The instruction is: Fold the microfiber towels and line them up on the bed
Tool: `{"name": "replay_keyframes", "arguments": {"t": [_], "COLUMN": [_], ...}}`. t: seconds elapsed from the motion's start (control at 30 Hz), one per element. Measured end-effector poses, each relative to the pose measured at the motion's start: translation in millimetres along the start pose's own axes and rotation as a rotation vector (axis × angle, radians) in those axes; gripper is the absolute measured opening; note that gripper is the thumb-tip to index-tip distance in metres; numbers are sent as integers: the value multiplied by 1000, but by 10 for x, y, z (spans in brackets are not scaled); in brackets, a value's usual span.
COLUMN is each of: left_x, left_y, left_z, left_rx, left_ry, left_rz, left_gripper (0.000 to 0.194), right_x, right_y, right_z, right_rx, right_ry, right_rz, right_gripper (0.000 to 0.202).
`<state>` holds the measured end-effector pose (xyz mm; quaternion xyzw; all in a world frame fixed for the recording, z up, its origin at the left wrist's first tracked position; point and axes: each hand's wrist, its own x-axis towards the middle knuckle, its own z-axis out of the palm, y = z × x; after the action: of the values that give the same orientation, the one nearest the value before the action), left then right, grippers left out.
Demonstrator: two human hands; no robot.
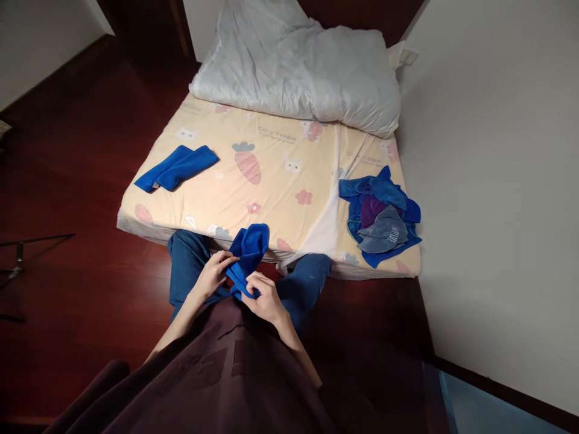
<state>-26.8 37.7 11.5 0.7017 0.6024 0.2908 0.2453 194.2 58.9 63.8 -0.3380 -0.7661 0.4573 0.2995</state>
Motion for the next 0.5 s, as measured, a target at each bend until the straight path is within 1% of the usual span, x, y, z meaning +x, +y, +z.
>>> {"name": "replay_keyframes", "arguments": {"t": [0.07, 0.13, 0.2, 0.27, 0.3, 0.33, 0.37, 0.43, 0.5], "left_x": [30, 28, -6, -60, -88, -115, -141, -192, -251], "left_y": [-141, -310, -460, -541, -545, -526, -484, -354, -205], "left_z": [-70, -168, -303, -478, -579, -685, -794, -1016, -1231], "left_rx": [77, 139, 159, 144, 125, 104, 82, 51, 45], "left_ry": [-47, -93, -91, -32, 9, 48, 84, 141, 233], "left_rz": [-35, -74, -113, -158, -184, -212, -238, -279, -285], "left_gripper": [49, 40, 32, 29, 29, 28, 27, 26, 25], "right_x": [-63, -115, -146, -162, -168, -174, -181, -193, -203], "right_y": [-10, 38, 131, 247, 306, 360, 410, 489, 542], "right_z": [-133, -315, -530, -738, -825, -895, -947, -994, -976], "right_rx": [66, 92, 61, -23, -81, -143, -202, -299, -366], "right_ry": [28, 120, 282, 456, 509, 529, 521, 459, 393], "right_rz": [61, 123, 168, 196, 202, 207, 212, 225, 240], "right_gripper": [37, 43, 46, 47, 46, 46, 45, 43, 42]}}
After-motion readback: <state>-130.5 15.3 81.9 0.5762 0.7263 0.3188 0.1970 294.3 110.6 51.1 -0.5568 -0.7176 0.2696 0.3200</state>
